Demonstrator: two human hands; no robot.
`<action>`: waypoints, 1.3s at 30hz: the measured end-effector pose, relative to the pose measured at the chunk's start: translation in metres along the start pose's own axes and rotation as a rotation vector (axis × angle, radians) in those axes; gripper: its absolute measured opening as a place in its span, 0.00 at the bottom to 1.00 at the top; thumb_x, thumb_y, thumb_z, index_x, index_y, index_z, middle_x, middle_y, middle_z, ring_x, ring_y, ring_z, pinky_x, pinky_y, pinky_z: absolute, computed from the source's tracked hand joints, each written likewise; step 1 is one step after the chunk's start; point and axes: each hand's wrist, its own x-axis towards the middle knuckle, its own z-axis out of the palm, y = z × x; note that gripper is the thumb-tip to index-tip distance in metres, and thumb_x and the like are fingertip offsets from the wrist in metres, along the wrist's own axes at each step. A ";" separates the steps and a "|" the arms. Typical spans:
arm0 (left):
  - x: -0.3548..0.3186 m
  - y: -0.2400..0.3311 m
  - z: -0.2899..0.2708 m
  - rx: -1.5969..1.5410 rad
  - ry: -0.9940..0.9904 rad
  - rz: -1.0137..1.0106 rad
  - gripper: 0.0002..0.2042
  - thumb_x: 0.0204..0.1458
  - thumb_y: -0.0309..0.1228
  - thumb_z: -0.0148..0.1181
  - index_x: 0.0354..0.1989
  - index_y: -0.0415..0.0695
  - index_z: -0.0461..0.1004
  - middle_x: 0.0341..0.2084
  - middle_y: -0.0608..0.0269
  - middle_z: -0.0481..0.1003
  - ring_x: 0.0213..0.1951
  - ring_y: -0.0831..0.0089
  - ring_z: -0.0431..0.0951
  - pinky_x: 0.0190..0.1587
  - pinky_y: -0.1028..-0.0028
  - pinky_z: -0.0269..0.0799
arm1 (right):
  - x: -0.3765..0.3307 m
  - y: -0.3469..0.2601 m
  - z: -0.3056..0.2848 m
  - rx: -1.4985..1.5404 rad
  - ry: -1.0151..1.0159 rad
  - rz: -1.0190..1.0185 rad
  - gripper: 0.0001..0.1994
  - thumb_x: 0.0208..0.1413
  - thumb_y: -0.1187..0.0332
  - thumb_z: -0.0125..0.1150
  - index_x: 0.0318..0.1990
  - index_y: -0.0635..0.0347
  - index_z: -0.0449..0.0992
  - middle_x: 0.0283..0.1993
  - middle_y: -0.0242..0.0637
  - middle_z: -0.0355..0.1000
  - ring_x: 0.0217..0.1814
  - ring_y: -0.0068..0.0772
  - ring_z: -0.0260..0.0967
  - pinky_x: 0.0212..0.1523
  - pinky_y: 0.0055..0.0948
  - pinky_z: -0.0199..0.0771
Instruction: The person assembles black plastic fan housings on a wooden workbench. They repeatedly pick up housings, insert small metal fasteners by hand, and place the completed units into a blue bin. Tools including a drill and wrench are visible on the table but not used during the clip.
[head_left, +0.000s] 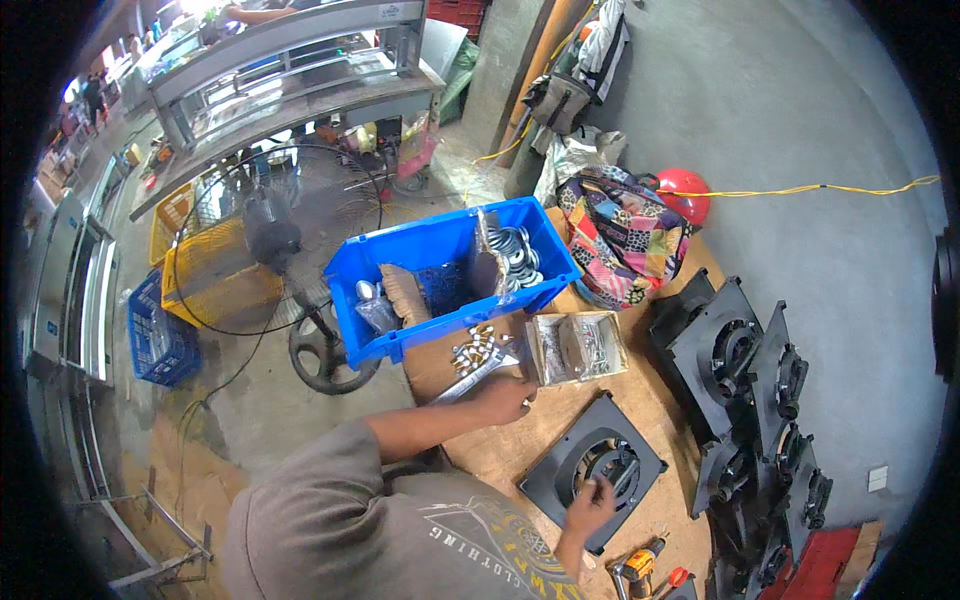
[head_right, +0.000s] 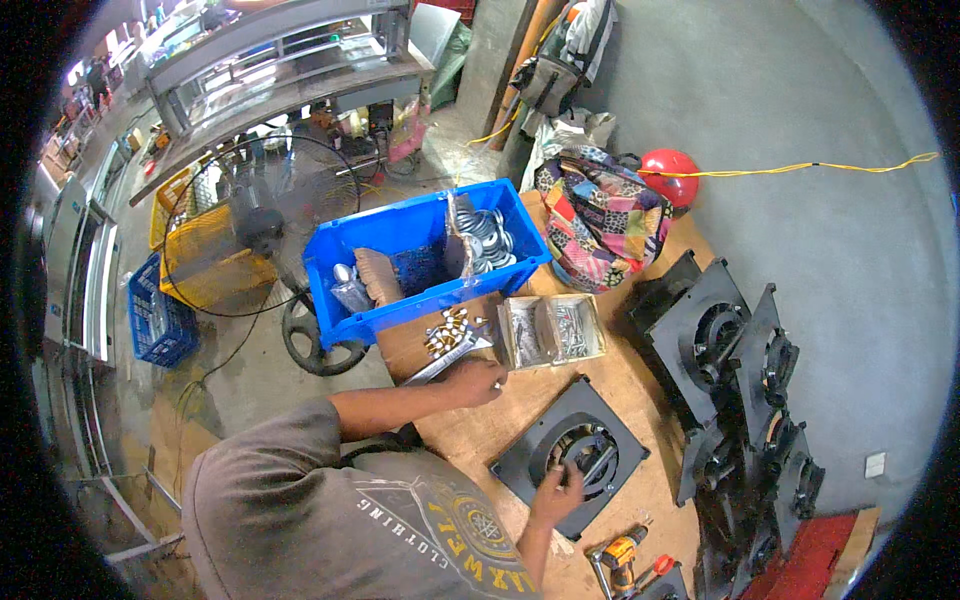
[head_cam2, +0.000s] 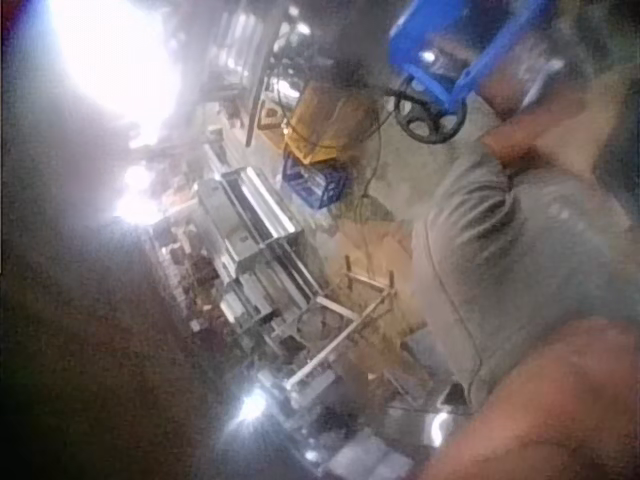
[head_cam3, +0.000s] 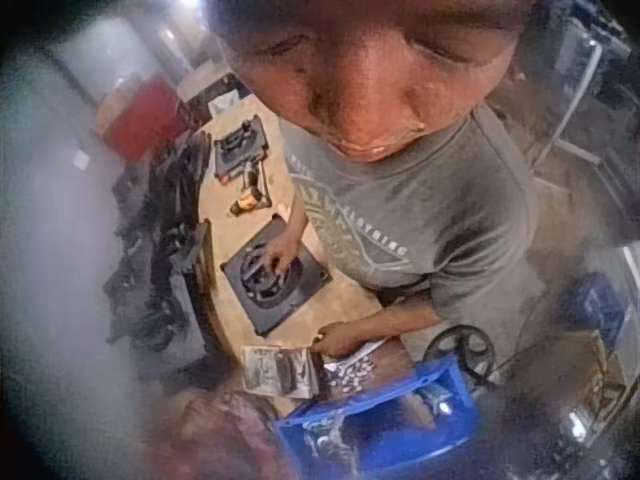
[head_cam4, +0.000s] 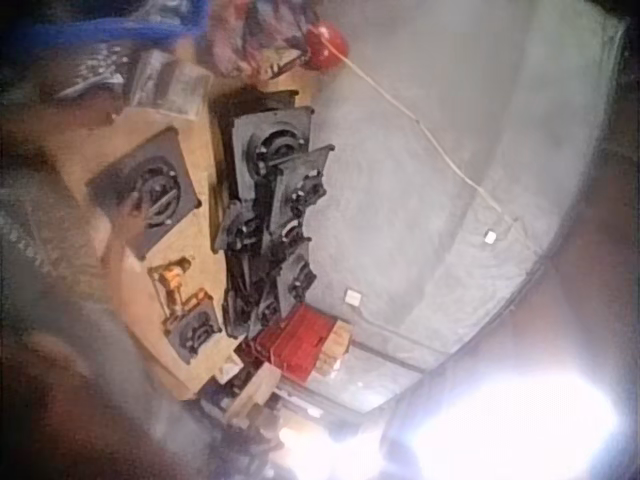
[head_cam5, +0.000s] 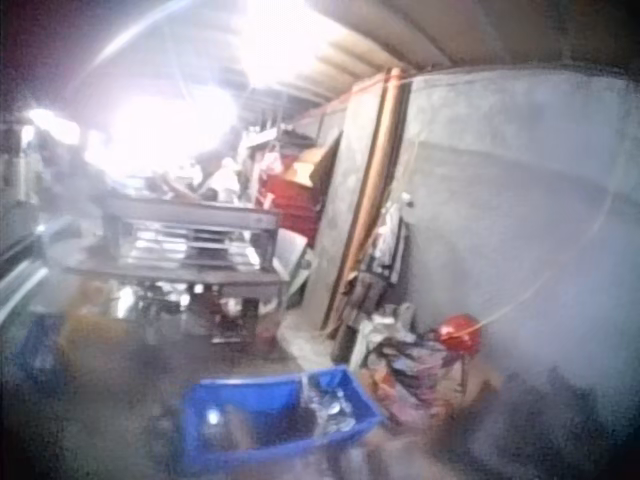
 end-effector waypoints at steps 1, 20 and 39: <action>-0.006 0.008 -0.003 -0.034 0.015 -0.018 0.16 0.46 0.32 0.65 0.44 0.43 0.73 0.36 0.48 0.77 0.42 0.47 0.78 0.46 0.52 0.73 | -0.005 -0.005 0.006 0.129 -0.094 0.116 0.20 0.56 0.71 0.63 0.55 0.68 0.72 0.48 0.44 0.74 0.43 0.42 0.74 0.47 0.36 0.74; 0.007 -0.017 -0.291 0.155 0.339 -0.016 0.13 0.50 0.34 0.62 0.43 0.45 0.79 0.39 0.50 0.79 0.43 0.50 0.79 0.47 0.55 0.75 | 0.065 -0.140 0.070 0.678 -0.342 0.327 0.11 0.55 0.80 0.63 0.46 0.68 0.74 0.37 0.40 0.77 0.34 0.28 0.77 0.35 0.26 0.79; 0.040 -0.147 -0.230 0.434 -0.190 -0.216 0.20 0.42 0.21 0.62 0.48 0.42 0.77 0.40 0.43 0.79 0.45 0.47 0.80 0.47 0.52 0.76 | 0.050 -0.125 0.100 0.142 -0.293 0.285 0.12 0.54 0.71 0.69 0.45 0.65 0.78 0.33 0.31 0.74 0.30 0.18 0.68 0.33 0.20 0.70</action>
